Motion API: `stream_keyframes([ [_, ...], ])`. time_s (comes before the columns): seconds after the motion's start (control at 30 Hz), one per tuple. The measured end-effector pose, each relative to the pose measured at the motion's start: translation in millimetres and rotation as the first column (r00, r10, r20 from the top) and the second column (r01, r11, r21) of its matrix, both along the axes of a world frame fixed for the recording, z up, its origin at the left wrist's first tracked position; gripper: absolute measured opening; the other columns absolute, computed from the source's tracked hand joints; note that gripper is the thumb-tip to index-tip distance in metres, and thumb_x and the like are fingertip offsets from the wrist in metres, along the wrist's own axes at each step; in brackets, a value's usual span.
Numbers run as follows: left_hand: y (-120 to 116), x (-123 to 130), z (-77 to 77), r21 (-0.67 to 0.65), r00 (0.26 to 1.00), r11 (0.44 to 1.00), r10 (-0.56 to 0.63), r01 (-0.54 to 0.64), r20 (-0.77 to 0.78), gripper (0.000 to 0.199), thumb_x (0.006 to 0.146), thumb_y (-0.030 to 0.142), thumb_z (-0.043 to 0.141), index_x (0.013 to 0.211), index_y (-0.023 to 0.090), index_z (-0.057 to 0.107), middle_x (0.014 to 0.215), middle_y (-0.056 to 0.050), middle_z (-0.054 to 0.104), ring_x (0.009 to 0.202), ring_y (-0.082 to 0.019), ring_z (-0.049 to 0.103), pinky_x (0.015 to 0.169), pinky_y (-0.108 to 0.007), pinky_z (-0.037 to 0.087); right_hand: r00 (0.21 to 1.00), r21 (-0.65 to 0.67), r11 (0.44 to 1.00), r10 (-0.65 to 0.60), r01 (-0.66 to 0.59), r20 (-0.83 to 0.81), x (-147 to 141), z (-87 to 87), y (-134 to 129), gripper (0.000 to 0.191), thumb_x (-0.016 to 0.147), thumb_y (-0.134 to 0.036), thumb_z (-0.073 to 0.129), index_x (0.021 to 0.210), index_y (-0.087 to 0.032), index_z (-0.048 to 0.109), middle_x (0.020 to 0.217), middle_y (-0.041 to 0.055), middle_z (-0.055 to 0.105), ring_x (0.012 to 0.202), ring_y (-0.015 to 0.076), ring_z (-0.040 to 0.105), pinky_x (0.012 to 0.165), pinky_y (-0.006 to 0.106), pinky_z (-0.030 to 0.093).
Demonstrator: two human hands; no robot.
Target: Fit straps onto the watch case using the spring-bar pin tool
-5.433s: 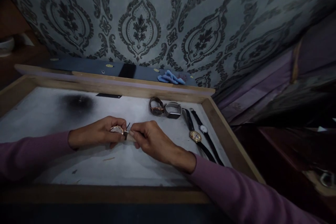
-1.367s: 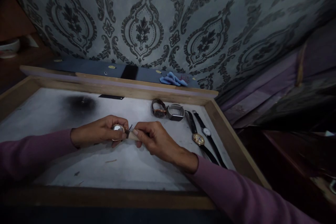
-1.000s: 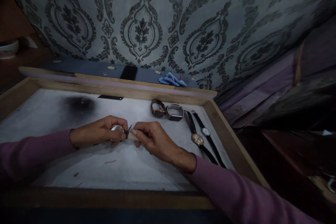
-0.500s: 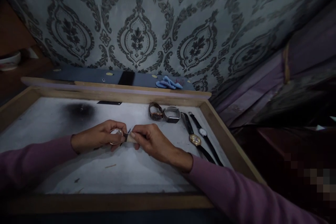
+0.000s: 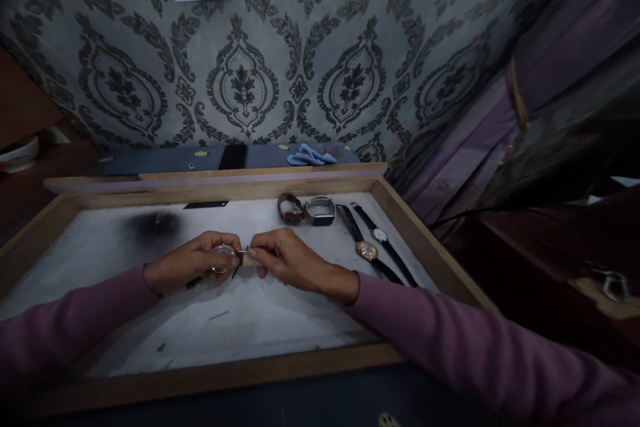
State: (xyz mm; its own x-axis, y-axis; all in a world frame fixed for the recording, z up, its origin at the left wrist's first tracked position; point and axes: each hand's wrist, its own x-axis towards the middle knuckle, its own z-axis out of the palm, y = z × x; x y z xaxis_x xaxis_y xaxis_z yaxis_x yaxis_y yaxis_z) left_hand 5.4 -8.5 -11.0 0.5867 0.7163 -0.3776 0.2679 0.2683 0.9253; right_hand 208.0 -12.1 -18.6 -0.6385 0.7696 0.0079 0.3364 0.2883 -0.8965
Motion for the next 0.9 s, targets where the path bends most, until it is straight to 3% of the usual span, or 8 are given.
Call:
stream_keyframes([
  [0.4,1.8,0.0,-0.2,0.032,0.999,0.999,-0.028,0.029,-0.034,0.018,0.071,0.032,0.059,0.077,0.018,0.050,0.047,0.007,0.049,0.043,-0.007,0.031,0.044,-0.021,0.019,1.000,-0.043,0.999,0.005,-0.005,0.015,-0.1,2.0,-0.3,0.030,0.093,-0.028,0.046,0.069,-0.013,0.056,0.055,-0.0027,0.053,0.039,0.0037,0.036,0.041,0.018,0.027],
  [0.9,2.6,-1.6,-3.0,0.059,0.998,0.996,-0.061,0.060,0.020,0.018,0.072,0.032,0.060,0.076,0.018,0.048,0.048,0.006,0.051,0.044,-0.007,0.035,0.047,-0.022,0.021,1.000,-0.015,1.000,0.011,-0.011,0.012,0.3,4.3,-0.5,0.029,0.092,-0.027,0.046,0.068,-0.014,0.056,0.054,-0.0033,0.052,0.041,0.0038,0.035,0.041,0.017,0.026],
])
